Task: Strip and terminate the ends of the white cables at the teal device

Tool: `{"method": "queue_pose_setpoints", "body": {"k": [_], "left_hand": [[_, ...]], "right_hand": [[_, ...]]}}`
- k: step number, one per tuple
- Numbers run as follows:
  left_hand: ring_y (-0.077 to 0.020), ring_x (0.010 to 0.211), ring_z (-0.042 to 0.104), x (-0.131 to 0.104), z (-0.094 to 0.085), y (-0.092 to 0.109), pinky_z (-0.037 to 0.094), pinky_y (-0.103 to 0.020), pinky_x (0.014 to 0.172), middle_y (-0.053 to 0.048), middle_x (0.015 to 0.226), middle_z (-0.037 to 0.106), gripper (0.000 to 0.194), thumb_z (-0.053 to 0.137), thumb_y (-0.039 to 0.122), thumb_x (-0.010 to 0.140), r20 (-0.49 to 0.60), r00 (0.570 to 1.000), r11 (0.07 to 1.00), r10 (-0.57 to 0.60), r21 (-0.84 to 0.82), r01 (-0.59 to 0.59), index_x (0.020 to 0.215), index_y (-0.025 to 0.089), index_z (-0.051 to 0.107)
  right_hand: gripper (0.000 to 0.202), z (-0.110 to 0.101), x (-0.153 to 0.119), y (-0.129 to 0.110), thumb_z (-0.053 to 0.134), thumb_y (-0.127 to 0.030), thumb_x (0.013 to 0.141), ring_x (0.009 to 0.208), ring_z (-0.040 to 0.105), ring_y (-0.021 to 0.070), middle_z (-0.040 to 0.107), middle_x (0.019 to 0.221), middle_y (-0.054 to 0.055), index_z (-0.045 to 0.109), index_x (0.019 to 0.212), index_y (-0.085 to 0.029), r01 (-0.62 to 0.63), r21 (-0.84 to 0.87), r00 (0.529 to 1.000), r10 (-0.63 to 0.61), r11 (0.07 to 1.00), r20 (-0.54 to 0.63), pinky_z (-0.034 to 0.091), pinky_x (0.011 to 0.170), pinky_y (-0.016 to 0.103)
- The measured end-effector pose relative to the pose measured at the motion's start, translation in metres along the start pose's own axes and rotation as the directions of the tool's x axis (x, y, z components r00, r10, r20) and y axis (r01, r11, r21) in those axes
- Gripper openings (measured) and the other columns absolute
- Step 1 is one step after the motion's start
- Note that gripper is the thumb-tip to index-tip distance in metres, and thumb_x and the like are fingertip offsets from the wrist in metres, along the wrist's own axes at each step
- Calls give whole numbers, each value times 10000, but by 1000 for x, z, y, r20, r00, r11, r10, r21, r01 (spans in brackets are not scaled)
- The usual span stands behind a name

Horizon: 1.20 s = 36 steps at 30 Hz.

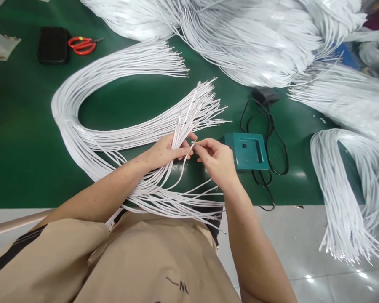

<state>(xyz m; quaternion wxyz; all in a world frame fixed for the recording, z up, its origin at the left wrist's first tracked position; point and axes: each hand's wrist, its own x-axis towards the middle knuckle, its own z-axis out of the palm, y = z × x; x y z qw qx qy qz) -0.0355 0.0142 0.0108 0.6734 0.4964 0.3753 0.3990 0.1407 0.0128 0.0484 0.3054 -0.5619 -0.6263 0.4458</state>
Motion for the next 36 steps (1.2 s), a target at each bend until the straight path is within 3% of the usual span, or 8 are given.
{"method": "queue_pose_setpoints", "body": {"k": [3,6,9,12,16,18,24,36], "left_hand": [[-112,650,594,0,-1,-2,465,-226,631,1,728,621,419,679,284,794,-8,1000,999,11,46,-10,1171,159,542],[-108,643,593,0,0,-2,471,-225,635,9,716,618,418,684,281,790,-18,1000,996,16,83,-14,1167,158,552],[-87,591,567,-1,1,0,471,-217,615,20,699,611,412,692,253,778,-15,1000,1000,-25,15,26,1153,158,551],[-82,574,560,-1,4,1,455,-204,576,20,683,606,413,703,209,752,-13,995,987,-101,-128,99,1129,148,546],[-85,581,571,1,6,2,437,-191,546,5,687,623,425,715,174,716,-68,984,970,-164,-191,149,1103,137,544],[-73,562,558,2,6,2,441,-189,549,-2,703,643,427,706,162,717,-111,980,979,-164,-141,148,1111,137,543],[-79,572,581,4,6,0,471,-196,575,4,691,652,437,700,168,724,-165,978,991,-130,10,134,1132,132,546],[-97,539,601,9,7,-6,505,-224,572,1,689,681,400,695,198,718,-200,971,964,-133,199,173,1085,150,543]], "right_hand": [[161,-7,0,-6,589,-352,814,586,567,124,643,704,-7,642,799,-200,-29,-66,997,25,997,-69,482,581,259],[211,-7,2,-7,574,-394,842,578,570,126,652,718,-13,626,903,-200,-33,-42,999,34,999,21,464,558,253],[170,1,1,-1,513,-300,894,630,570,131,649,736,10,608,814,-184,176,-263,984,-170,949,45,440,621,257],[235,5,-4,5,426,-201,929,722,560,169,639,796,66,608,783,-169,369,-652,902,-423,662,82,397,673,294],[224,-8,-4,6,415,-200,941,850,548,234,668,909,100,636,956,-165,416,-845,836,-507,336,210,362,757,352],[211,-19,1,4,456,-213,926,942,537,260,678,1008,109,618,1052,-160,383,-864,852,-487,328,193,347,840,379],[93,-38,18,1,543,-150,845,831,548,220,695,815,54,620,801,-176,416,-805,904,-291,423,314,330,893,369],[152,-34,21,9,494,-103,809,795,498,225,619,687,54,613,778,-192,411,-828,888,-373,381,269,372,877,390]]}}
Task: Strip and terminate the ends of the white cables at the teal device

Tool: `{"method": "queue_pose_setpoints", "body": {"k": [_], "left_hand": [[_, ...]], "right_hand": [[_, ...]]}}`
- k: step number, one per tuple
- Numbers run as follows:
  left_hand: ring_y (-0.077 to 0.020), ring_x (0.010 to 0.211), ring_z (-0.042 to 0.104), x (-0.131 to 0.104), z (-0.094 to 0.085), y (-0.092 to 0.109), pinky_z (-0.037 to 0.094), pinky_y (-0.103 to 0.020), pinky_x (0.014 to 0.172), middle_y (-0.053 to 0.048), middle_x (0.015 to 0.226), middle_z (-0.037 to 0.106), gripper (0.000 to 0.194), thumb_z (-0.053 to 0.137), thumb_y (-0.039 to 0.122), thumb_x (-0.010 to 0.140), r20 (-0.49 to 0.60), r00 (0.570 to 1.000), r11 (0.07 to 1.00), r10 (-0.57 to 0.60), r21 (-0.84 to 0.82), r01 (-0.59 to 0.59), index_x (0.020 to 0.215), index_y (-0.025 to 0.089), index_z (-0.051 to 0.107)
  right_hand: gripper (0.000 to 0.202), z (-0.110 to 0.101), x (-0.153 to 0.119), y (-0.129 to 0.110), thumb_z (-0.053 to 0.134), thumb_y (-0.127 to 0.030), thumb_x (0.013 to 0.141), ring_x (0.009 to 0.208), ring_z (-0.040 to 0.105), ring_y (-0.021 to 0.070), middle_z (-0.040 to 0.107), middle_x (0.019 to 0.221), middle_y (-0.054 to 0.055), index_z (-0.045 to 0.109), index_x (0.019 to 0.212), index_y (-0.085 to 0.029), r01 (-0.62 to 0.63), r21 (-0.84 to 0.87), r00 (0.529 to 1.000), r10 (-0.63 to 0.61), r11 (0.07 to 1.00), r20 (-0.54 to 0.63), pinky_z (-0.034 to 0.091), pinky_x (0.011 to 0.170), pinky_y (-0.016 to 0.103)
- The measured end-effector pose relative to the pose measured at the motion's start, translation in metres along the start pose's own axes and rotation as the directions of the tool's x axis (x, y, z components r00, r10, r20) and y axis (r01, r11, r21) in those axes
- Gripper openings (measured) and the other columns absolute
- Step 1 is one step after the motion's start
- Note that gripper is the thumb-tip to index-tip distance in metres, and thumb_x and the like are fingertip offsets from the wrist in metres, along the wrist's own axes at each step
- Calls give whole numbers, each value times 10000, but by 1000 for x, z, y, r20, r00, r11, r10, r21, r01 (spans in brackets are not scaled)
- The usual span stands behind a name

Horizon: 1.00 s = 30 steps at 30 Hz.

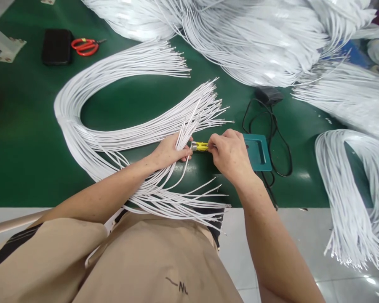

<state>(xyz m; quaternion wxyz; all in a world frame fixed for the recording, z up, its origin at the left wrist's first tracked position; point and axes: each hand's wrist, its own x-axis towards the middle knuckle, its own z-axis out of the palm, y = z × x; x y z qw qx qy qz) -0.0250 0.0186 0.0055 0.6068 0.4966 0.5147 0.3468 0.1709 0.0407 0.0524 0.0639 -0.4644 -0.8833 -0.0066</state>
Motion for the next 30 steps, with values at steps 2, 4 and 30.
{"method": "queue_pose_setpoints", "body": {"k": [2,4,30], "left_hand": [[-103,548,613,0,0,0,515,-234,585,-3,703,687,405,699,206,716,7,1000,1000,2,4,-2,1087,153,543],[-108,561,624,0,-1,-1,523,-245,602,-7,721,692,411,699,219,721,10,1000,1000,-3,8,2,1096,156,543],[-125,797,606,-7,-13,5,486,-228,702,-61,961,690,371,743,400,722,-10,997,983,72,-166,-73,987,146,693]], "right_hand": [[141,-2,-3,0,493,-159,845,869,528,238,654,755,59,630,844,-196,-18,-2,1000,18,1000,-10,337,989,449],[184,-1,-9,2,475,-217,883,1033,531,269,688,949,83,630,978,-195,-102,-40,991,99,994,-85,227,1089,538],[122,-5,-53,-99,523,-153,855,541,557,180,645,634,54,617,779,-170,55,310,927,-164,949,338,370,536,291]]}}
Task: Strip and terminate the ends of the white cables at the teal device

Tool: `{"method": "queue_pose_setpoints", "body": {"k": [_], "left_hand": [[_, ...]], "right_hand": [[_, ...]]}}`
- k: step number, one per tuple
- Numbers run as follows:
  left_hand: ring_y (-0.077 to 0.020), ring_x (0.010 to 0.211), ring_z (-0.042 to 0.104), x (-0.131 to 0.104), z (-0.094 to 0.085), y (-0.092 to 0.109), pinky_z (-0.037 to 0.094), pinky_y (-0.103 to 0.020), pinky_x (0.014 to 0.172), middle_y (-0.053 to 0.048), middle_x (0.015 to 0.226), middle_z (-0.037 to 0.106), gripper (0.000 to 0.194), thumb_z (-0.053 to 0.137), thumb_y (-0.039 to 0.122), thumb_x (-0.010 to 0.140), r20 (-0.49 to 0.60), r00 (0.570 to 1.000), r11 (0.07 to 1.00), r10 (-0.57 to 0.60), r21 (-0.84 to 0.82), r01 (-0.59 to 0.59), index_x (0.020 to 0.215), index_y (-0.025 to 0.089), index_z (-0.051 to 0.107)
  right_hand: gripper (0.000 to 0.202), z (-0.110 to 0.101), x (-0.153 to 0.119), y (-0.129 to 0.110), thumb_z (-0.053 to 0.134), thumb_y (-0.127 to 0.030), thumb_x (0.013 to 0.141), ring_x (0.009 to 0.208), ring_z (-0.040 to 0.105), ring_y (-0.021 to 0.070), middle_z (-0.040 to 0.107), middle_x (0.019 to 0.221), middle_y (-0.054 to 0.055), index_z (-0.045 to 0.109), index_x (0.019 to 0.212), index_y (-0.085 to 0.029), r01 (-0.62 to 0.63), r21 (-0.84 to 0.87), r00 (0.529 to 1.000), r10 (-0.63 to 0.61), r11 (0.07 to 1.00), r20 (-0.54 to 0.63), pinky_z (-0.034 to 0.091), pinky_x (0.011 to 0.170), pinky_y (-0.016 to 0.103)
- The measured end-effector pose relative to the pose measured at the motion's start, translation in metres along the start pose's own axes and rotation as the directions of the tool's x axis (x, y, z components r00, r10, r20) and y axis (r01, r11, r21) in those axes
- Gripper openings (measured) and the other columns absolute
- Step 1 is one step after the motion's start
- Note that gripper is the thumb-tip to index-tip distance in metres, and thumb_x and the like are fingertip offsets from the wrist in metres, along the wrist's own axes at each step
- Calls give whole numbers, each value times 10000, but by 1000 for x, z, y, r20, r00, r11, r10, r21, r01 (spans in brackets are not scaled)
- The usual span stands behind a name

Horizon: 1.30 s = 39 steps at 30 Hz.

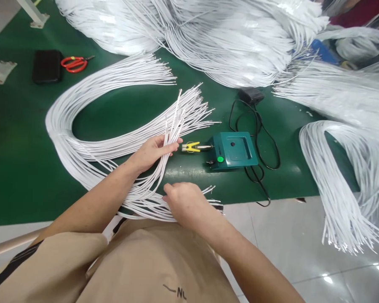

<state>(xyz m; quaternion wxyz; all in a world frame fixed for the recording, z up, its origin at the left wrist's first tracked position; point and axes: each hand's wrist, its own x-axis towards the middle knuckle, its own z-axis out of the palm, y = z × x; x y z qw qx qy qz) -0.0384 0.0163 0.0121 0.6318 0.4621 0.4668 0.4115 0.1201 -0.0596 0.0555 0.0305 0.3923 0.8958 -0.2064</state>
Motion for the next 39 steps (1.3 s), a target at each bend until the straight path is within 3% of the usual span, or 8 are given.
{"method": "queue_pose_setpoints", "body": {"k": [3,7,11,18,22,28,33,39], "left_hand": [[-115,720,594,0,-1,-3,476,-239,709,-30,843,692,397,770,392,693,0,1000,1000,6,-12,-6,1000,150,703],[-137,724,620,-1,2,-1,493,-269,742,-20,804,693,415,806,359,653,26,999,999,36,-12,-36,981,137,685],[-128,788,636,-3,5,2,494,-254,782,-20,846,693,326,766,344,715,78,996,997,46,-60,-42,953,148,663],[-93,681,586,2,3,-3,468,-228,681,19,777,630,358,809,298,646,54,998,997,35,-65,-32,834,154,540],[-88,649,565,1,3,-3,439,-216,626,17,774,614,369,794,309,658,82,995,998,48,-51,-44,828,161,500],[-92,680,582,-2,5,3,444,-220,654,9,818,635,382,784,294,659,79,997,1000,26,-12,-25,829,170,465],[-99,684,579,-3,7,6,445,-231,669,9,801,632,352,765,279,673,94,995,998,34,45,-39,832,168,472],[-91,674,586,-4,11,3,449,-221,637,3,815,628,318,750,261,690,92,996,999,16,-49,-11,827,163,481]], "right_hand": [[235,-25,10,21,503,-264,899,526,555,139,645,631,20,615,703,-198,-164,320,973,207,933,-106,384,547,263],[157,-48,37,53,570,-333,841,487,526,102,605,648,-33,633,910,-207,-141,741,799,518,656,-306,411,505,235],[201,-47,51,61,669,-366,744,438,451,71,564,611,-46,597,722,-179,0,911,824,516,413,-234,368,432,219],[280,-32,46,49,747,-411,670,450,392,54,531,567,-56,618,673,-163,-7,971,835,535,241,-127,288,422,210],[250,-35,54,55,747,-392,668,467,397,60,530,567,-54,644,691,-165,59,976,834,527,211,-164,329,450,217],[270,-41,58,59,669,-445,748,469,379,54,529,628,-41,653,756,-175,216,961,680,680,172,-275,371,471,221],[282,-39,52,54,761,-415,651,498,434,72,574,640,-35,637,726,-173,32,950,717,656,310,-237,361,468,223],[198,-33,53,48,709,-348,691,490,428,79,556,576,-42,628,667,-169,65,948,721,642,312,-261,362,495,233]]}}
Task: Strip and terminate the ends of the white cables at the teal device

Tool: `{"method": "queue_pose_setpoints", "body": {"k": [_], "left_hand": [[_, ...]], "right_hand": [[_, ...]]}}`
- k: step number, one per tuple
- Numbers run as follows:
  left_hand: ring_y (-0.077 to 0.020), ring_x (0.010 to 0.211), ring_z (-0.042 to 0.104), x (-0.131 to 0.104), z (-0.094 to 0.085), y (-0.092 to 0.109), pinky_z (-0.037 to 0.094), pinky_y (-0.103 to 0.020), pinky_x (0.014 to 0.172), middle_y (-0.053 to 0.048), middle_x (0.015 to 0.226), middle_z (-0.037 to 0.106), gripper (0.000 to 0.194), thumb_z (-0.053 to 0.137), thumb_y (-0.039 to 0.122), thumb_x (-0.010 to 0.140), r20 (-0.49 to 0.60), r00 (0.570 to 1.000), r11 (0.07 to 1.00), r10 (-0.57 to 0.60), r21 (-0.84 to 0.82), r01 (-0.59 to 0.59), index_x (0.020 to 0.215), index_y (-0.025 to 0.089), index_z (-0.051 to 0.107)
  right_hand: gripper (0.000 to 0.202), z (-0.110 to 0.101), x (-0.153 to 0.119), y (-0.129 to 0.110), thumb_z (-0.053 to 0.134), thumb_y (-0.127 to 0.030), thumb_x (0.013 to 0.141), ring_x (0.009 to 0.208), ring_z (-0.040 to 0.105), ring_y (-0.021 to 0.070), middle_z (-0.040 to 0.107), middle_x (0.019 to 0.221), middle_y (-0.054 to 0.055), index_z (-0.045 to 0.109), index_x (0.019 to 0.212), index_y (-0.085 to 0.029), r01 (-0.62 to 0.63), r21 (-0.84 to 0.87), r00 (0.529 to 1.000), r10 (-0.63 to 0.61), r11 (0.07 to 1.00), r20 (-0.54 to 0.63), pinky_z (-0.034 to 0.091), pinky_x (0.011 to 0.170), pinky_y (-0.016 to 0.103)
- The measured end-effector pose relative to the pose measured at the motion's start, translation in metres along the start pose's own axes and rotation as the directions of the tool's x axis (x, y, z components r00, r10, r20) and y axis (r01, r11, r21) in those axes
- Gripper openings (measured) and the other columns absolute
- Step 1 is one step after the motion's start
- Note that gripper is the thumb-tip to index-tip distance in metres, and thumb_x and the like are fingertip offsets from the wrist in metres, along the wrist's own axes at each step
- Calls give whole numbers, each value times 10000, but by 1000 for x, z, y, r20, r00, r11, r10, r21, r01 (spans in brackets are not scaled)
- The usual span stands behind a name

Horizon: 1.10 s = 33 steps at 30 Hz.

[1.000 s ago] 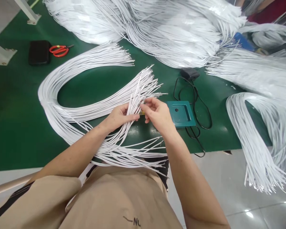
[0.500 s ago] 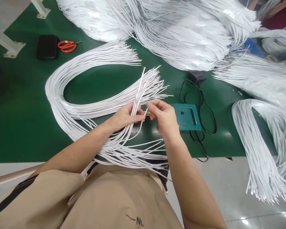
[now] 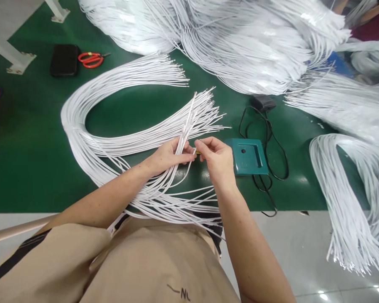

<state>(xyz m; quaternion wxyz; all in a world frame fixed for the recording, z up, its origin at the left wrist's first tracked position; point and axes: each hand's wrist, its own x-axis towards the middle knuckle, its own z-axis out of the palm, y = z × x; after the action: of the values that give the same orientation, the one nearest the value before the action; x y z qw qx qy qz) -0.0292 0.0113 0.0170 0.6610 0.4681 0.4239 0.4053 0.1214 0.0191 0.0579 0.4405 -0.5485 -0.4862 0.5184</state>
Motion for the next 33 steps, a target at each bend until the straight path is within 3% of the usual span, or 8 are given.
{"method": "queue_pose_setpoints", "body": {"k": [5,8,11,16,20,26,30,33], "left_hand": [[-74,582,567,0,2,0,407,-187,529,30,692,591,350,765,328,698,-45,999,998,27,-48,-29,807,163,477],[-70,555,565,-1,3,2,406,-186,518,41,665,578,372,779,327,689,-69,997,997,43,-58,-47,790,165,460],[-91,588,608,-1,3,4,445,-205,558,31,680,613,378,769,314,705,-38,997,994,68,-82,-71,794,171,431],[-124,632,647,-2,4,2,510,-276,659,-5,717,673,344,716,301,769,60,988,988,140,-73,-136,829,179,400],[-121,619,649,-2,5,0,520,-278,662,-7,713,680,354,719,291,766,57,987,986,152,-71,-148,822,181,387],[-121,629,660,-1,4,-1,518,-250,624,-3,718,682,334,721,264,761,53,985,984,162,-90,-157,823,170,407],[-117,657,662,-1,3,-1,525,-245,650,-1,730,668,283,708,226,772,44,986,985,158,-72,-155,831,158,439],[-121,676,660,-2,3,-1,531,-259,684,4,744,660,277,696,228,786,58,983,982,174,-90,-169,926,161,466]], "right_hand": [[194,8,-4,6,711,-337,690,498,429,75,530,563,-43,625,660,-166,-63,161,997,56,985,48,359,501,230],[185,9,-5,8,713,-314,683,488,397,63,467,548,-56,611,650,-163,-221,348,974,185,911,134,351,489,219],[185,7,-3,7,702,-279,681,459,354,58,374,509,-76,582,600,-164,-332,425,941,266,842,207,347,475,218],[244,4,4,-1,677,-402,727,424,358,67,366,503,-81,653,737,-160,-329,342,939,265,880,221,333,441,228],[267,0,7,-5,748,-395,680,424,396,61,385,500,-83,627,691,-156,-345,268,924,277,899,263,298,428,212],[337,-9,2,2,804,-437,642,528,482,70,472,561,-66,649,732,-152,-416,363,893,299,834,336,408,534,212],[289,-11,-4,6,797,-379,666,558,486,66,523,602,-52,697,797,-141,-380,407,915,273,830,297,457,596,222],[268,-11,-7,6,751,-396,715,574,522,86,564,599,-33,715,801,-146,-293,356,947,219,888,233,486,633,252]]}}
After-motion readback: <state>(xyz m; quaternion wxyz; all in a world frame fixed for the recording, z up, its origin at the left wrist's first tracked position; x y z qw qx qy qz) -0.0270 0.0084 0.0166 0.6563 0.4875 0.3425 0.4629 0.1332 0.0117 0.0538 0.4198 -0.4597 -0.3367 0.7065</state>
